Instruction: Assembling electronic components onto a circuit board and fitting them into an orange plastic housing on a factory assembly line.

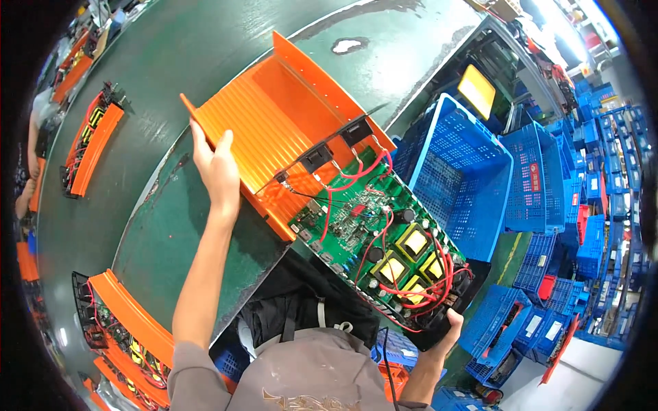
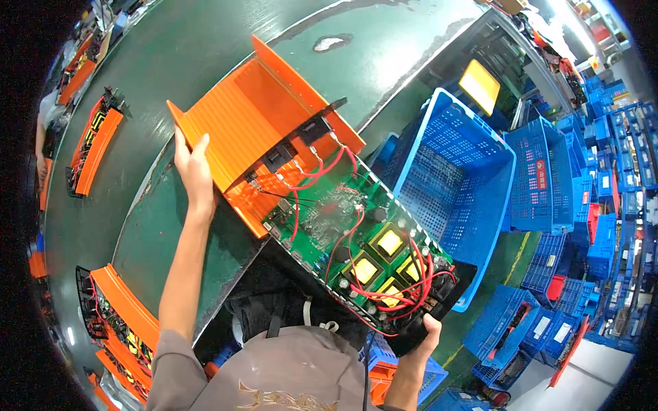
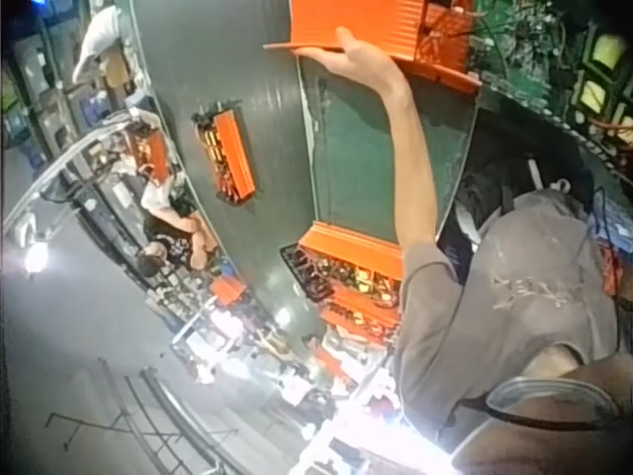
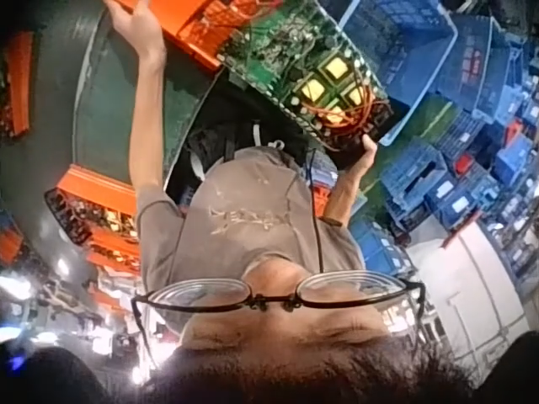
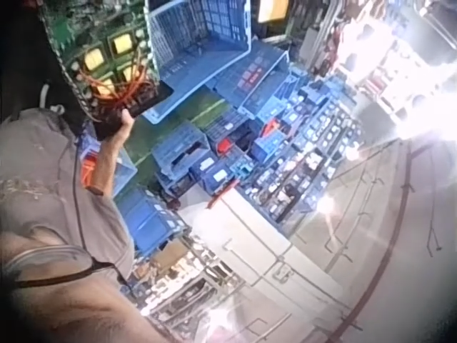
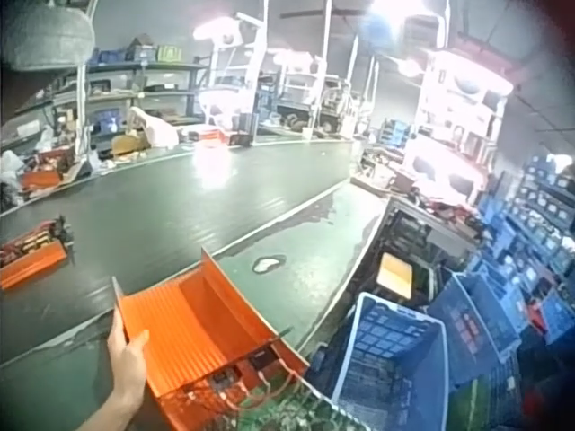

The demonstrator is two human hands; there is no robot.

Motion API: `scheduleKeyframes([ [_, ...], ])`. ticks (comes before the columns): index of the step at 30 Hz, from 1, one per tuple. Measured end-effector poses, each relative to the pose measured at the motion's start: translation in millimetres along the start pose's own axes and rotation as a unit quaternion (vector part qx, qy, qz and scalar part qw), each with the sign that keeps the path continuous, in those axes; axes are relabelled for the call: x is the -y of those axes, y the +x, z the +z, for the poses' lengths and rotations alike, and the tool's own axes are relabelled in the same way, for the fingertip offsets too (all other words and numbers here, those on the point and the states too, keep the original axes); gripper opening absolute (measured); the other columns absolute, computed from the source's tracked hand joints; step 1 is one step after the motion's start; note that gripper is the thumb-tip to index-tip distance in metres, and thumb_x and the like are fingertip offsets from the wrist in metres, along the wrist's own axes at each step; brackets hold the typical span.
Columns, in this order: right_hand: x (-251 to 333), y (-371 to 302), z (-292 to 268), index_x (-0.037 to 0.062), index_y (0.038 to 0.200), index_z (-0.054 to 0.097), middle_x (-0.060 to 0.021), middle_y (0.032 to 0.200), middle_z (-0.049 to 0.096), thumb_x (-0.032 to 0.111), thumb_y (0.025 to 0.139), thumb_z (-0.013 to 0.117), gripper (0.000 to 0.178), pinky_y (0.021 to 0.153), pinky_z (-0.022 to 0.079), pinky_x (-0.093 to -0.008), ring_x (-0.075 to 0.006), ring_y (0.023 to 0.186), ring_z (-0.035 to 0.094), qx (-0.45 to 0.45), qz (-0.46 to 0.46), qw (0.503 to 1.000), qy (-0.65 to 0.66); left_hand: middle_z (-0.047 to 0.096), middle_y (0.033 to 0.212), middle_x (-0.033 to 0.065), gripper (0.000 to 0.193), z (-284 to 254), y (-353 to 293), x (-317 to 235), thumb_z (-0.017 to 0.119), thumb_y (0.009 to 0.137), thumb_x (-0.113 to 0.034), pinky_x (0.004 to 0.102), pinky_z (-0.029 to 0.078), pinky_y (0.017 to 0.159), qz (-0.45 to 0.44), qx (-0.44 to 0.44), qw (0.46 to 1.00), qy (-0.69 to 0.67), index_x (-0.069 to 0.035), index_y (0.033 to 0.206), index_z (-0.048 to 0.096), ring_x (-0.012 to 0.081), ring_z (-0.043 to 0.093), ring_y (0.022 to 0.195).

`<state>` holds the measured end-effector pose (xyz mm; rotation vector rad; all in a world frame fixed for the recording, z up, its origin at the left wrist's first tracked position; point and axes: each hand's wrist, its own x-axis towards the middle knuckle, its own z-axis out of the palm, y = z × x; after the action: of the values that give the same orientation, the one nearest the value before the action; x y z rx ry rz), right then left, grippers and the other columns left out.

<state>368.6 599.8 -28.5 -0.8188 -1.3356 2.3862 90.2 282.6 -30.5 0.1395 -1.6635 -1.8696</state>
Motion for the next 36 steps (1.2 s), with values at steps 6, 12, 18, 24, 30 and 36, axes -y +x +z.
scheduleKeyframes([
  [6,0,-8,29,0.0021,0.132,0.041,-0.0159,0.12,0.057,0.032,0.079,0.047,0.061,0.09,0.049,-0.0414,-0.0293,0.103,0.06,-0.014,0.007,0.998,0.062,0.039,0.141,0.0198,0.057,10,6,-1,0.047,0.09,-0.001,0.0319,0.027,0.108,-0.013,0.013,1.0,-0.01,0.01,0.141,0.025,0.0235,0.041,0.128],
  [12,5,-5,24,0.0022,0.13,0.043,-0.0146,0.117,0.057,0.034,0.081,0.046,0.058,0.088,0.05,-0.0399,-0.0273,0.102,0.06,-0.001,0.028,0.999,0.042,0.038,0.142,0.0193,0.058,14,6,-9,0.047,0.087,0.002,0.0315,0.027,0.108,0.007,0.022,0.998,0.061,0.01,0.14,0.025,0.0232,0.04,0.128],
  [18,4,-14,22,0.0016,0.126,0.047,-0.0136,0.114,0.06,0.037,0.083,0.043,0.056,0.087,0.051,-0.0388,-0.0265,0.1,0.061,-0.029,0.036,0.998,0.043,0.049,0.131,0.015,0.063,18,12,-7,0.045,0.079,0.008,0.0296,0.035,0.101,-0.005,0.038,0.998,0.053,0.009,0.14,0.029,0.0191,0.049,0.115],
  [24,-1,-25,22,-0.0007,0.129,0.042,-0.0148,0.118,0.057,0.03,0.079,0.044,0.059,0.089,0.049,-0.0413,-0.0289,0.102,0.06,-0.049,0.08,0.993,0.075,0.056,0.119,0.0099,0.063,37,10,-4,0.045,0.078,0.01,0.0263,0.042,0.09,-0.024,0.017,0.999,0.044,0.008,0.139,0.033,0.014,0.055,0.101],
  [30,0,-18,8,-0.0022,0.125,0.046,-0.0145,0.113,0.06,0.029,0.079,0.047,0.056,0.088,0.05,-0.04,-0.0273,0.099,0.061,-0.051,0.088,0.992,0.068,0.057,0.12,0.0094,0.063,39,11,-15,0.045,0.078,0.011,0.0255,0.042,0.089,-0.049,0.026,0.997,0.05,0.007,0.14,0.032,0.0124,0.055,0.098],
  [36,-2,-17,11,-0.0035,0.129,0.043,-0.0159,0.116,0.059,0.03,0.078,0.048,0.061,0.091,0.049,-0.0421,-0.0303,0.102,0.06,-0.043,0.027,0.998,0.032,0.056,0.121,0.0081,0.067,32,10,-10,0.045,0.074,0.013,0.0243,0.042,0.088,-0.027,0.03,0.996,0.076,0.006,0.139,0.034,0.0117,0.055,0.099],
])
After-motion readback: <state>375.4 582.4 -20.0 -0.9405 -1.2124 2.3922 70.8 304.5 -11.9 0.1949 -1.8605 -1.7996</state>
